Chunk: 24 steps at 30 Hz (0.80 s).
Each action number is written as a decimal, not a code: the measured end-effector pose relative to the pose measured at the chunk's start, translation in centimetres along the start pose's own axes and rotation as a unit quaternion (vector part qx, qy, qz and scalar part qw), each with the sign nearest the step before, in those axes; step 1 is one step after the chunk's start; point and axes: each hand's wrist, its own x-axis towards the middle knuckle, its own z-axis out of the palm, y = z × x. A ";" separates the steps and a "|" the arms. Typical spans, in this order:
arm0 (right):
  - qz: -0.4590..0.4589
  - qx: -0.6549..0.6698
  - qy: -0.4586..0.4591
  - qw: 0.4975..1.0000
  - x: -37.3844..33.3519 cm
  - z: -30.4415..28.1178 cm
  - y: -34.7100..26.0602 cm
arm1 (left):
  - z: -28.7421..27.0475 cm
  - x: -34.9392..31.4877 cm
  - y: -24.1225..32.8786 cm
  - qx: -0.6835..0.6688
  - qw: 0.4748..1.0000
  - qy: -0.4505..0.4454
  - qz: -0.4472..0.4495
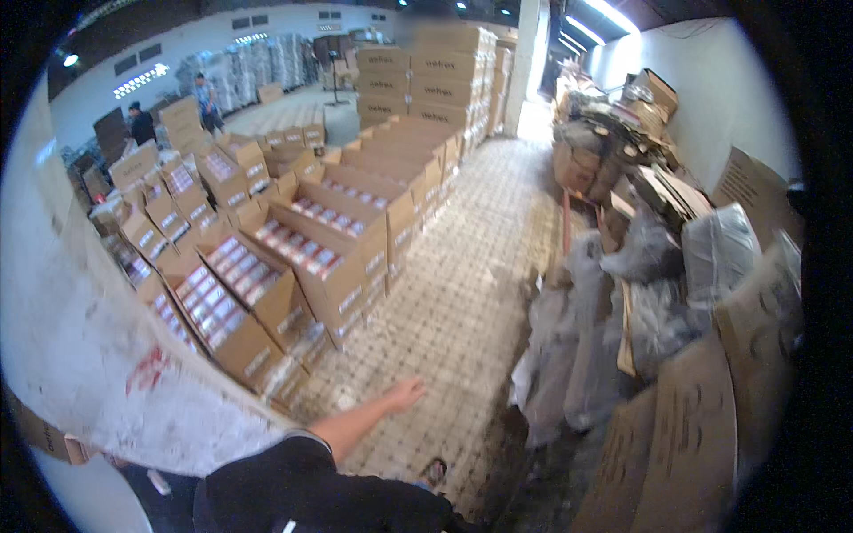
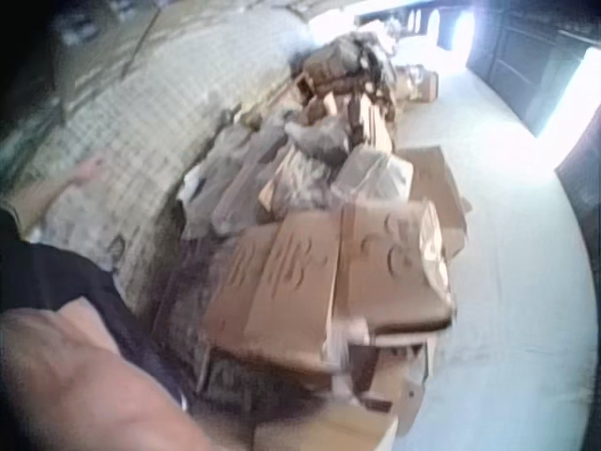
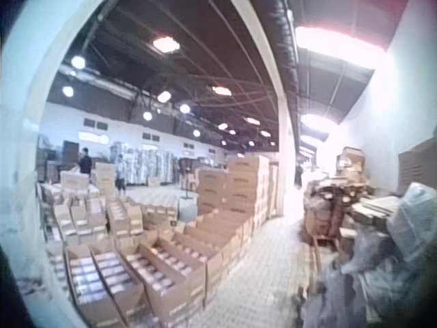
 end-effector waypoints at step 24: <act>0.034 -0.056 -0.067 0.996 52.0 -34.9 -53.5 | -25.5 79.6 11.6 -0.058 0.983 0.171 -0.033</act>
